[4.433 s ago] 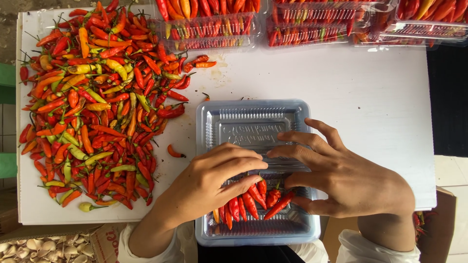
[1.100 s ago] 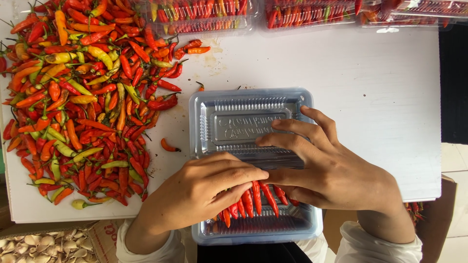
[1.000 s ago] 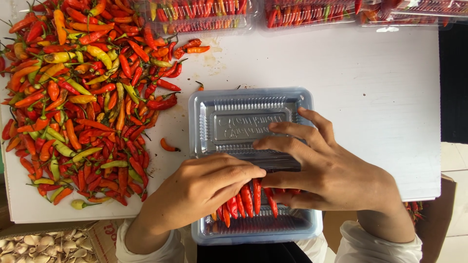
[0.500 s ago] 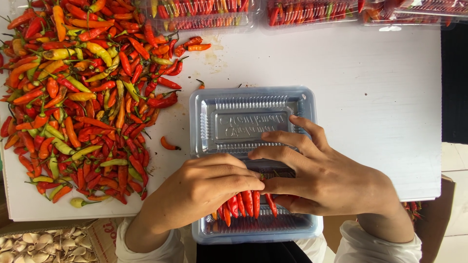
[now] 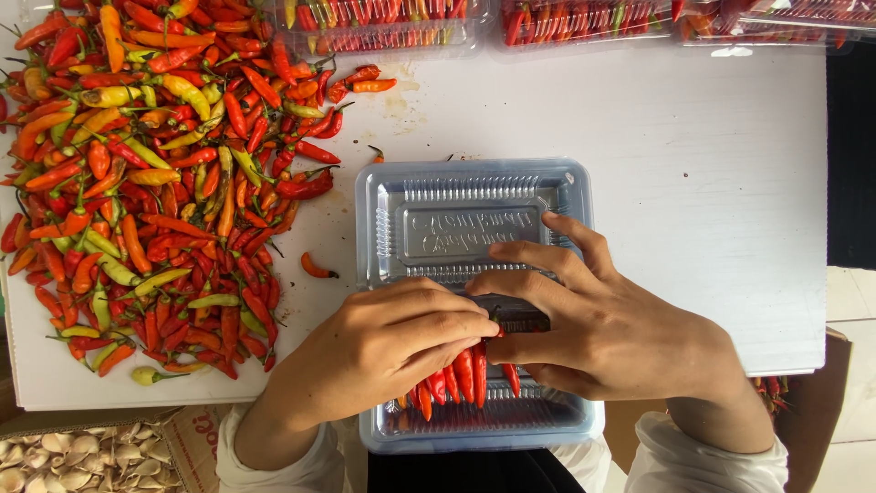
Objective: The person sorts red and green chillies by hand, picking them from a large pile and arranging them neatly into a plastic container.
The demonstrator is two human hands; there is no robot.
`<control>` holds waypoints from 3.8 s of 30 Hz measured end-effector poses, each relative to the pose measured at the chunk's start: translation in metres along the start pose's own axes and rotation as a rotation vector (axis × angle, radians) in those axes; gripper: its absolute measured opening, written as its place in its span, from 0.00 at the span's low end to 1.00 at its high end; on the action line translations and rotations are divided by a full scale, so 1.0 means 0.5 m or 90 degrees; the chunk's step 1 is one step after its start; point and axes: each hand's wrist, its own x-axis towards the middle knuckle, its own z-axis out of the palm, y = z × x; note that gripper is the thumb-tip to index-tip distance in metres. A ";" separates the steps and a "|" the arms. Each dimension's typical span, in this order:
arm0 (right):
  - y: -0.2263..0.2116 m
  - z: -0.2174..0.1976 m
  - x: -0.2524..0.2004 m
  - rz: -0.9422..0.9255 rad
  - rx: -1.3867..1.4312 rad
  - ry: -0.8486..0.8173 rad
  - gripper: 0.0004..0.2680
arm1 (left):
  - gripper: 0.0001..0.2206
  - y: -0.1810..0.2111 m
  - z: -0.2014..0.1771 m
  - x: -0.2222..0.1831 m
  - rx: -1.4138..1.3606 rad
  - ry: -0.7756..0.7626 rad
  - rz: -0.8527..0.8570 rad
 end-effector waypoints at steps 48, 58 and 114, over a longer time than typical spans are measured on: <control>-0.006 -0.006 -0.011 -0.015 -0.020 0.124 0.10 | 0.05 -0.001 -0.002 0.004 0.035 0.043 0.031; -0.002 0.006 -0.009 0.025 -0.061 0.077 0.05 | 0.04 -0.003 0.000 0.004 0.052 0.041 0.025; -0.060 0.034 0.023 0.066 -0.102 0.121 0.10 | 0.05 -0.004 0.003 -0.001 0.087 0.239 -0.070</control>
